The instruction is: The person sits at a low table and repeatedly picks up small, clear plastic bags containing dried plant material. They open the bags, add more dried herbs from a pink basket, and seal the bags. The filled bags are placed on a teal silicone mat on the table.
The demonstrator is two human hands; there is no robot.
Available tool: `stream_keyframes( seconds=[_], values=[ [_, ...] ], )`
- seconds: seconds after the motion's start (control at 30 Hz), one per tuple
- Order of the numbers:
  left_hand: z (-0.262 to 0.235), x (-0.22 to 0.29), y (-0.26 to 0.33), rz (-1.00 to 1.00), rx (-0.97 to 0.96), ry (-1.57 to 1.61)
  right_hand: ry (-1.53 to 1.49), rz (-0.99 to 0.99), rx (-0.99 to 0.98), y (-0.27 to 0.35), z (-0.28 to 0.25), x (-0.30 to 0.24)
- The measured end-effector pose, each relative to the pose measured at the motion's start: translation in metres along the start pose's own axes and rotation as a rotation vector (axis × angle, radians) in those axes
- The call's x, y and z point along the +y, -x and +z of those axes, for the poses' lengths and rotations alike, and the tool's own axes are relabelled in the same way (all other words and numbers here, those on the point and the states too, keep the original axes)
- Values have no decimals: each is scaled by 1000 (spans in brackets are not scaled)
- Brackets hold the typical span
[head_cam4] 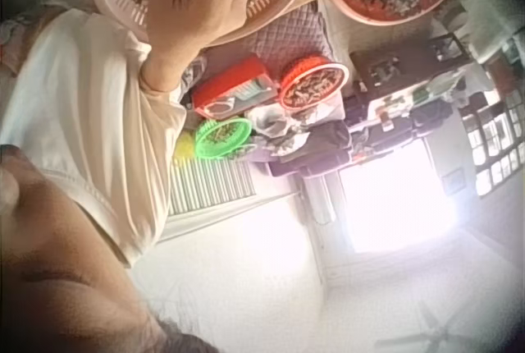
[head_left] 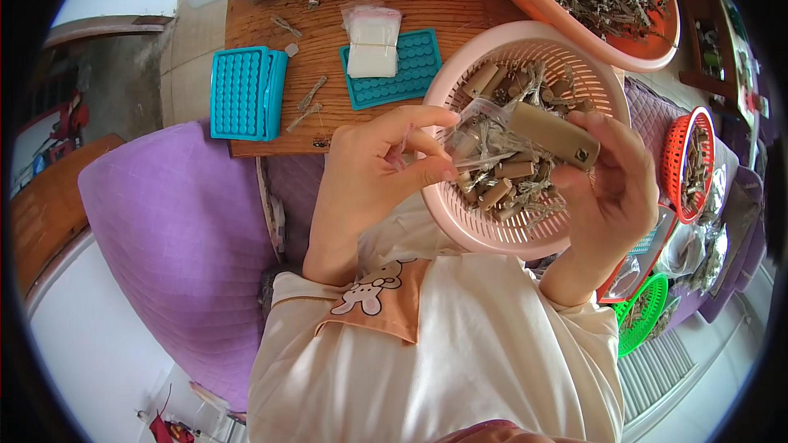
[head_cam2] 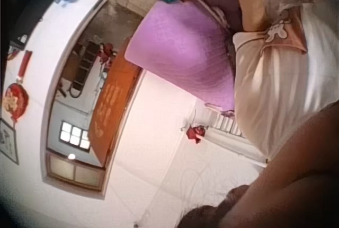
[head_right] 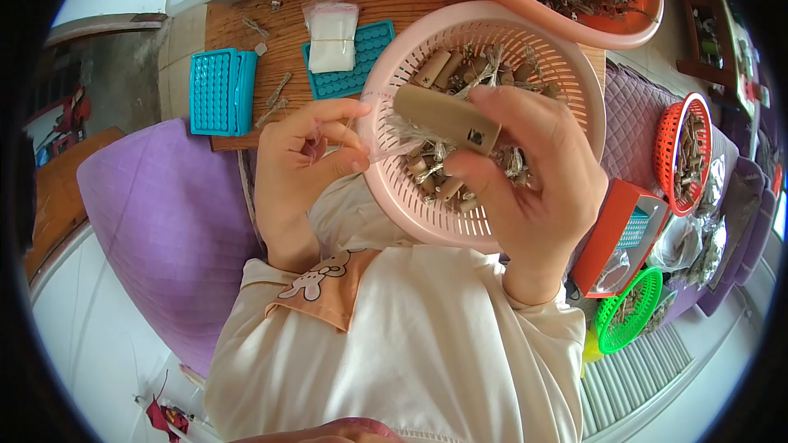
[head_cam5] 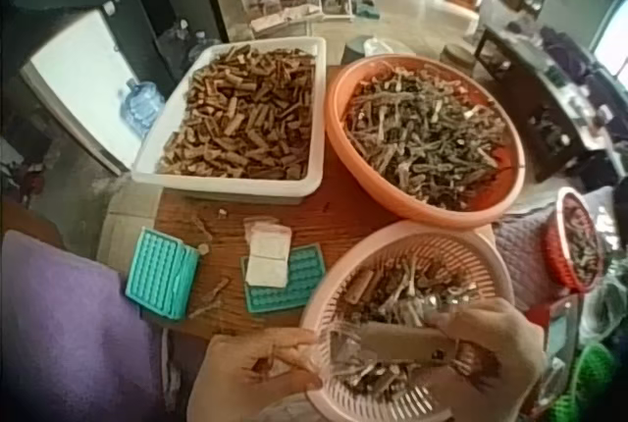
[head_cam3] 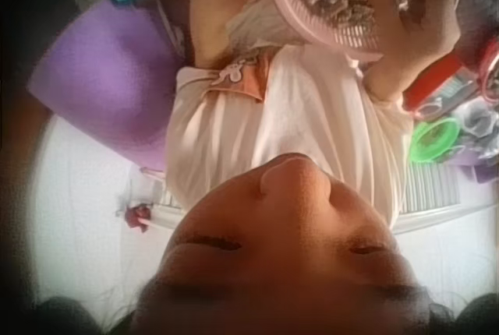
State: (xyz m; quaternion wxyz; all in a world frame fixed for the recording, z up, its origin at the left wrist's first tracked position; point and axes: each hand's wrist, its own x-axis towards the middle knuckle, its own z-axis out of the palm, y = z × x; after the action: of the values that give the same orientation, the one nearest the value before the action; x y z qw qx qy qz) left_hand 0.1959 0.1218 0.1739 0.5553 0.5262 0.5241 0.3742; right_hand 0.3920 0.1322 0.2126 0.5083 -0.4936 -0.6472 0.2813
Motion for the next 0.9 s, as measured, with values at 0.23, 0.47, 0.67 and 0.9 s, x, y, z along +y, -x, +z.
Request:
stream_keyframes(
  seconds=[0.23, 0.47, 0.67, 0.9],
  values=[
    [3, 0, 2, 73, 42, -122, 72, 211, -243, -12, -5, 3],
    [5, 0, -2, -1, -11, -182, 17, 344, -472, -20, 4, 9],
    [7, -1, -4, 45, -37, -179, -19, 317, -441, -22, 9, 14],
    [13, -19, -2, -5, 41, 144, 211, 98, -401, -14, 14, 16]
  ],
)
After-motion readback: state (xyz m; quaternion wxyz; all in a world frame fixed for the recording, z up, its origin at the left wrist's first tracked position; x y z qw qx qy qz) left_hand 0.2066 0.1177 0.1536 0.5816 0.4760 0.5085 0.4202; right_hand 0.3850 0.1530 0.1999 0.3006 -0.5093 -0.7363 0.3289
